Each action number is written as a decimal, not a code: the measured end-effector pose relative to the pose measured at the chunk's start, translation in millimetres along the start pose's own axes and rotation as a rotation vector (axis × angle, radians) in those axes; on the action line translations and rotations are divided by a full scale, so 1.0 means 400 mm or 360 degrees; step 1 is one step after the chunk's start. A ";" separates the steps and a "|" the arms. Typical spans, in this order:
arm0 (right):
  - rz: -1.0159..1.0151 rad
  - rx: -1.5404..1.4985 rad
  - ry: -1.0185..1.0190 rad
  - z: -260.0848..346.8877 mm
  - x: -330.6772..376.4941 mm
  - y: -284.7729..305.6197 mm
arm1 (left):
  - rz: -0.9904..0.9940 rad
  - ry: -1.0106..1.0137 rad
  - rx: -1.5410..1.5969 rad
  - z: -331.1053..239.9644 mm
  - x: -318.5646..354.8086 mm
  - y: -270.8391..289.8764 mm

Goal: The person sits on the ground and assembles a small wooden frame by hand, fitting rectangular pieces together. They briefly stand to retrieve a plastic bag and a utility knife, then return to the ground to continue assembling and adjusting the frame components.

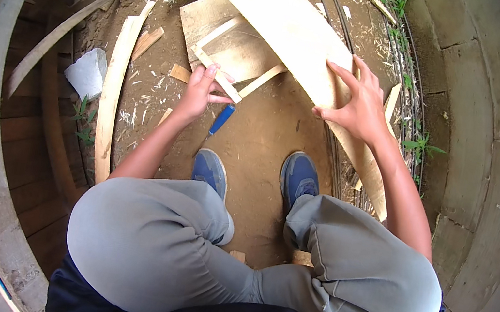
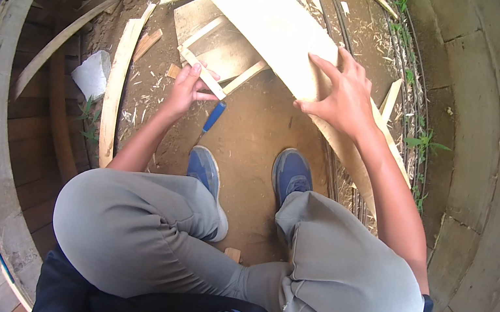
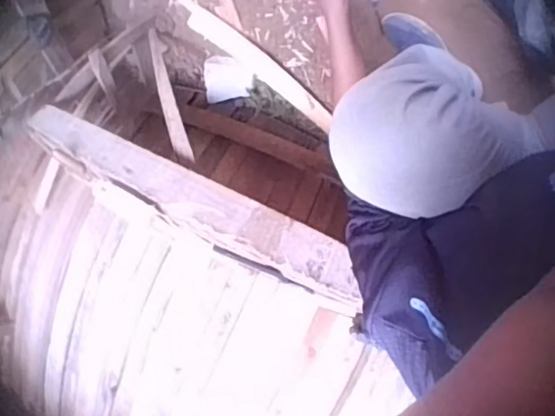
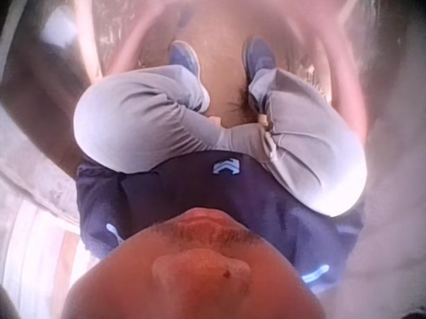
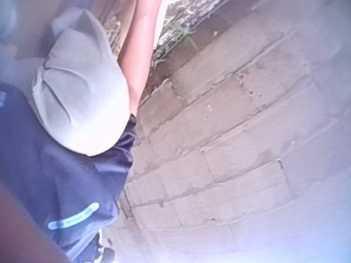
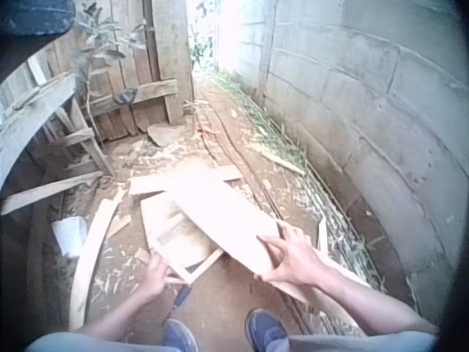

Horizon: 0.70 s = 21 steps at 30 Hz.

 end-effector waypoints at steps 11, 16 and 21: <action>0.0014 -0.0020 0.0079 0.067 -0.021 -0.036 | -0.0308 0.0343 -0.0348 -0.010 0.012 -0.015; 0.0233 -0.0472 0.0083 0.018 0.003 -0.020 | -0.0556 -0.0100 -0.0529 -0.100 0.002 0.045; 0.1084 -0.1954 -0.0043 0.003 -0.020 -0.006 | -0.0549 -0.0751 -0.0215 -0.203 -0.020 0.071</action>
Point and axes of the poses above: each hand's wrist, its own x-axis away from the middle knuckle, its own y-axis out of the back of the hand, z = x × y, the point moved 2 cm from there along -x, towards the middle knuckle, and after that the axes turned 11 degrees about -z, right-handed, at the moved point
